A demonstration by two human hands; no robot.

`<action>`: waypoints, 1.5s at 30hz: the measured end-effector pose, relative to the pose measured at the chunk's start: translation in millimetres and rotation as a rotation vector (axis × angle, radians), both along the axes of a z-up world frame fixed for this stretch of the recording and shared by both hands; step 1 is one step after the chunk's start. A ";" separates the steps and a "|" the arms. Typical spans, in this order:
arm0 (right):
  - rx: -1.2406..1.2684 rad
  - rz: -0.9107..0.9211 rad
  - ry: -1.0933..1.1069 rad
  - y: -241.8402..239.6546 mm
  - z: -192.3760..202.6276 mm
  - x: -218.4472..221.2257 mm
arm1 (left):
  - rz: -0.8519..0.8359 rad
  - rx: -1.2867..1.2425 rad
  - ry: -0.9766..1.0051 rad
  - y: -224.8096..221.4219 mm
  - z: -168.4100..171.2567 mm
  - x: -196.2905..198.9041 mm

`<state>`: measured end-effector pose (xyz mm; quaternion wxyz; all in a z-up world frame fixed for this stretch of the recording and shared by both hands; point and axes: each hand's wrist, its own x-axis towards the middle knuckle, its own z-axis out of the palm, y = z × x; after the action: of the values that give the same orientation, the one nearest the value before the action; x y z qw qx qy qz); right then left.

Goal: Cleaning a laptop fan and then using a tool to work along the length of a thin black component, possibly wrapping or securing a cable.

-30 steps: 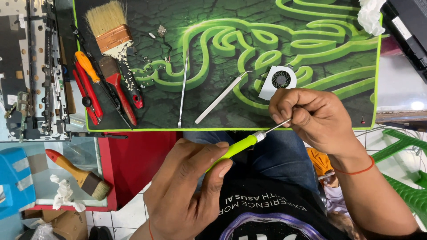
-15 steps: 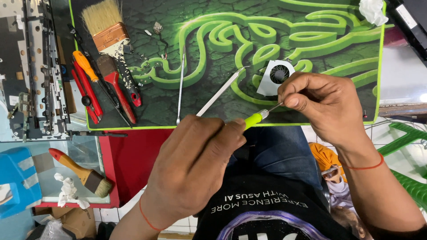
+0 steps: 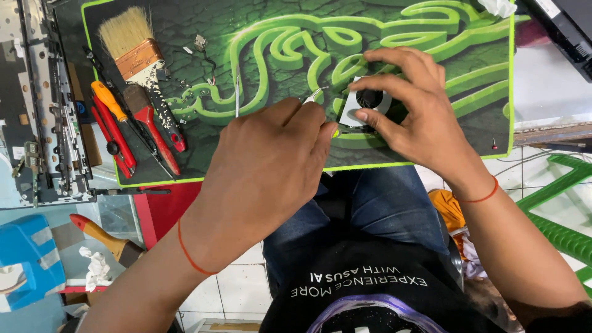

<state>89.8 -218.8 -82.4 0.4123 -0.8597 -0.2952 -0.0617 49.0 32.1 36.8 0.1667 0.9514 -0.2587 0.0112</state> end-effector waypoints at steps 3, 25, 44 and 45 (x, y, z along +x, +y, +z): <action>-0.052 0.006 0.008 0.9 -7.8 -0.8 | -0.054 0.175 -0.095 -7.4 -3.1 7.4; -0.071 0.030 -0.003 0.8 -12.9 0.9 | -0.048 0.215 -0.044 -18.8 -9.3 21.2; -0.043 0.056 -0.025 0.6 -9.4 0.3 | -0.262 0.256 -0.129 -33.1 0.3 18.4; -0.047 0.063 -0.028 0.2 -9.7 0.6 | -0.202 0.359 -0.216 -34.6 -1.4 16.4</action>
<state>90.4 -218.6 -92.0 0.3896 -0.8585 -0.3290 -0.0536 65.4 -2.4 35.4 -0.0337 0.9283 -0.3670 0.0501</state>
